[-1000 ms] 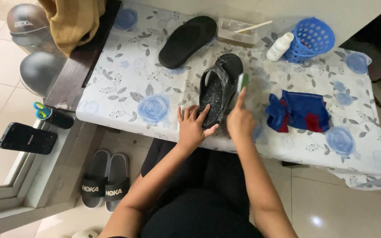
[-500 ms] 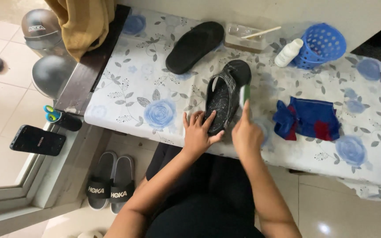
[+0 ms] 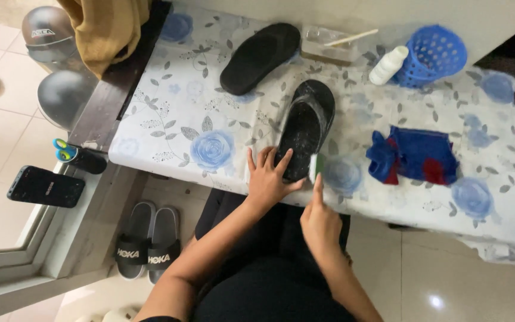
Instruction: The person cleans a black shoe by scrubbing the sole with a green brush and wiping the upper with a blue cloth. They then scrub the insole with the brush and wipe it with the cloth.
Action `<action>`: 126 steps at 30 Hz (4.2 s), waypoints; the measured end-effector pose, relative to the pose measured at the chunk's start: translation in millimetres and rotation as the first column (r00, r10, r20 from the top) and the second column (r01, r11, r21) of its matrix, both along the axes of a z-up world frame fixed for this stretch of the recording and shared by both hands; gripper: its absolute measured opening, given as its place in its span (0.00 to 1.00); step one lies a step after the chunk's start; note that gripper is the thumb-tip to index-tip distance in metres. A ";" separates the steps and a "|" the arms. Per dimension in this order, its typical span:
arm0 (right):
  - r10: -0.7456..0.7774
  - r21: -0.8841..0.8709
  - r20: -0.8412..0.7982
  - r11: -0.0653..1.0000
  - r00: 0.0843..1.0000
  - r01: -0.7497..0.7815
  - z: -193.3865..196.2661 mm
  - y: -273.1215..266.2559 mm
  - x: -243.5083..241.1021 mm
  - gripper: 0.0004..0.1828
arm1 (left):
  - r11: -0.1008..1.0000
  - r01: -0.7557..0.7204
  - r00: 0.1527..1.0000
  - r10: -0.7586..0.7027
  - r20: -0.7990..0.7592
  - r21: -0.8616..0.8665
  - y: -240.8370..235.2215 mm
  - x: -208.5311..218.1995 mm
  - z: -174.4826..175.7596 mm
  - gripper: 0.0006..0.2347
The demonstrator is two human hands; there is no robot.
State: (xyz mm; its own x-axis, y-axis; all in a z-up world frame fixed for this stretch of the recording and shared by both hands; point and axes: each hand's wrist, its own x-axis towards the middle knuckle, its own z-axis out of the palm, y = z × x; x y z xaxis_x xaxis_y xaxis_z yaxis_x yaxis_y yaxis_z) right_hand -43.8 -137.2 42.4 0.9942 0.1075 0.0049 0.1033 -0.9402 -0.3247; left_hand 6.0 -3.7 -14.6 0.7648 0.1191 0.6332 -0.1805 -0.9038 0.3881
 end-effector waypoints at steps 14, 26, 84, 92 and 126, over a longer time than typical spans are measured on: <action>0.037 0.064 -0.150 0.998 0.988 -0.028 12.8 2.3 -15.6 0.32 | 0.998 0.037 0.997 -0.041 -0.071 -0.046 2.5 -6.4 8.7 0.31; 0.246 -0.167 0.523 0.969 0.816 -0.185 -50.8 -1.8 -8.2 0.25 | 0.935 0.205 0.940 -0.271 -0.208 -0.289 39.9 -2.1 -5.7 0.37; 0.351 -0.357 0.630 0.923 0.693 -0.143 -29.7 3.9 24.8 0.18 | 0.625 0.243 0.930 -0.368 -0.005 -0.742 57.3 -16.5 24.2 0.20; 0.355 -0.313 0.477 0.923 0.804 -0.222 -13.2 -27.0 30.8 0.22 | 0.882 0.063 0.929 -0.224 -0.296 -0.468 45.9 8.6 7.3 0.13; 0.118 -0.051 -0.250 0.990 0.961 -0.134 43.1 -28.7 42.8 0.30 | 0.945 -0.031 0.632 -0.233 -0.739 -0.325 59.8 34.0 63.6 0.13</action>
State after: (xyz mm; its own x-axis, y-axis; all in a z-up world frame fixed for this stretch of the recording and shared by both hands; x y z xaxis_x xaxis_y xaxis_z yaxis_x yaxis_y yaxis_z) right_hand -1.0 -165.9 85.6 0.9423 0.2237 -0.2490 0.1471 -0.9450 -0.2922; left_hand 40.0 56.2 49.0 0.9699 0.0788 -0.2303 0.2145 -0.7237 0.6560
